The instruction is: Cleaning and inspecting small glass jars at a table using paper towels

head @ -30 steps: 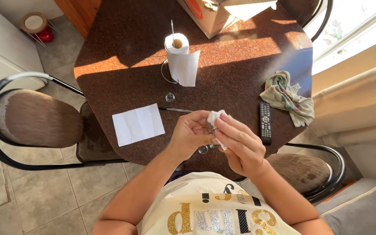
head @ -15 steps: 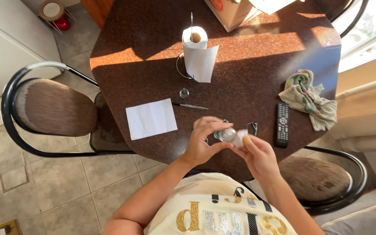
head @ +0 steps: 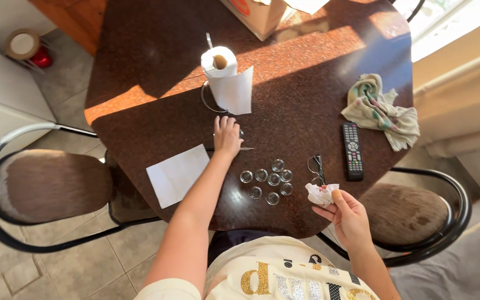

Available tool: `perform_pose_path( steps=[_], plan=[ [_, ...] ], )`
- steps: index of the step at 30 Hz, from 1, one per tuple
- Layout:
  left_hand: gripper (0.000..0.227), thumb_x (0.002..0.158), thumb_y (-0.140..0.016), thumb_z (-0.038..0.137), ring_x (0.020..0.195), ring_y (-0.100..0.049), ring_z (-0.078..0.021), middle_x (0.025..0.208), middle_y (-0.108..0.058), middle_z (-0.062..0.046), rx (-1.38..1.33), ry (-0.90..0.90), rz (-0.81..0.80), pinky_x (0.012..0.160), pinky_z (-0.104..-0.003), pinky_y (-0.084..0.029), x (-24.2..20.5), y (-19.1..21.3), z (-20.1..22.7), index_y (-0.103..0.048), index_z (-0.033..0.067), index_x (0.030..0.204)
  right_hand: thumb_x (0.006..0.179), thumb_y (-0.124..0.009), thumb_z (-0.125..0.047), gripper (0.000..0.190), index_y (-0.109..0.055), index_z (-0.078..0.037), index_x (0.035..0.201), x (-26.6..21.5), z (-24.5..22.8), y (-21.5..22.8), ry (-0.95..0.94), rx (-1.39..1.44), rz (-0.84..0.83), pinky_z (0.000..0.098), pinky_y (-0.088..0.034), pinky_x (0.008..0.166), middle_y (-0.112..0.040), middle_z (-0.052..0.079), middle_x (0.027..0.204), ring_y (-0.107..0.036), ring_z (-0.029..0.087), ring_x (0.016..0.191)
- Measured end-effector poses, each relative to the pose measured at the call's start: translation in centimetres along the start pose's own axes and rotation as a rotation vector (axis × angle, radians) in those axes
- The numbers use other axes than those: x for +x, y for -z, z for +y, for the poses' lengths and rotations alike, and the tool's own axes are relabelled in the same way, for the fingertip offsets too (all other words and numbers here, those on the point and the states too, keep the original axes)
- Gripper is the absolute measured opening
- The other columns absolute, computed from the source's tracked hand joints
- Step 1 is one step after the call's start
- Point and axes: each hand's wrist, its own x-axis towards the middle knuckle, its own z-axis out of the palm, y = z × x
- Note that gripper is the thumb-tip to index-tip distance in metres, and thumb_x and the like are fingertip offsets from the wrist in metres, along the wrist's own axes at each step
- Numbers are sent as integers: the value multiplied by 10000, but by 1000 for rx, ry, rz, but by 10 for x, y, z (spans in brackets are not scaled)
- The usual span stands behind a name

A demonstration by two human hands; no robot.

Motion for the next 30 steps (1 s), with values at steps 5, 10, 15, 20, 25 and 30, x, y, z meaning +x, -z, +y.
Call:
perform_pose_path(
  steps=[5, 10, 15, 20, 25, 30],
  plan=[
    [723, 870, -761, 350, 1473, -364, -318, 1565, -448, -137, -133, 24, -88, 1266, -507, -235, -15, 31, 17, -477, 34, 1455, 1090, -482, -223, 337, -615, 26, 1274, 7, 9, 21, 23, -31, 23, 393, -610, 675, -706, 226, 1144, -732, 384, 917],
    [620, 779, -651, -49, 1333, -431, -294, 1430, -476, -140, -612, 70, -522, 1177, -408, -354, -101, 74, 33, -467, 23, 1367, 1080, -494, -260, 334, -649, -9, 1238, 9, 3, 21, 105, -146, 22, 261, -471, 557, -735, 182, 1159, -647, 222, 732],
    [520, 734, -897, 243, 1232, -532, -273, 1279, -668, -73, -734, 62, -120, 1091, -421, -426, -148, 4, 33, -703, 97, 1194, 1048, -529, -132, 192, -644, 22, 1053, 17, -2, 9, 96, -136, -120, 317, -494, 594, -737, 200, 1224, -719, 328, 835],
    [522, 674, -895, 57, 1004, -725, -248, 1204, -704, -76, -1107, 277, 49, 725, -261, -648, -140, 57, 57, -681, 72, 1150, 852, -730, 70, 108, -643, 123, 890, 31, 7, -30, 345, -127, -312, 456, -654, 738, -723, 310, 1102, -766, 326, 817],
    [559, 685, -903, 170, 911, -705, -217, 1090, -695, -60, -1082, 108, 256, 641, -254, -627, -118, 195, 104, -730, 121, 1214, 788, -829, -78, 380, -713, -50, 1149, 8, -34, -93, 965, -578, -494, 356, -621, 800, -758, 131, 1136, -760, 239, 980],
    [565, 821, -865, 188, 995, -675, -212, 1112, -690, -99, -1115, -24, 328, 736, -298, -607, -117, 272, 109, -674, 86, 1343, 919, -683, -152, 200, -788, -113, 1085, -24, -83, -122, 1307, -782, -709, 360, -597, 826, -662, 110, 1171, -695, 249, 959]
  ],
)
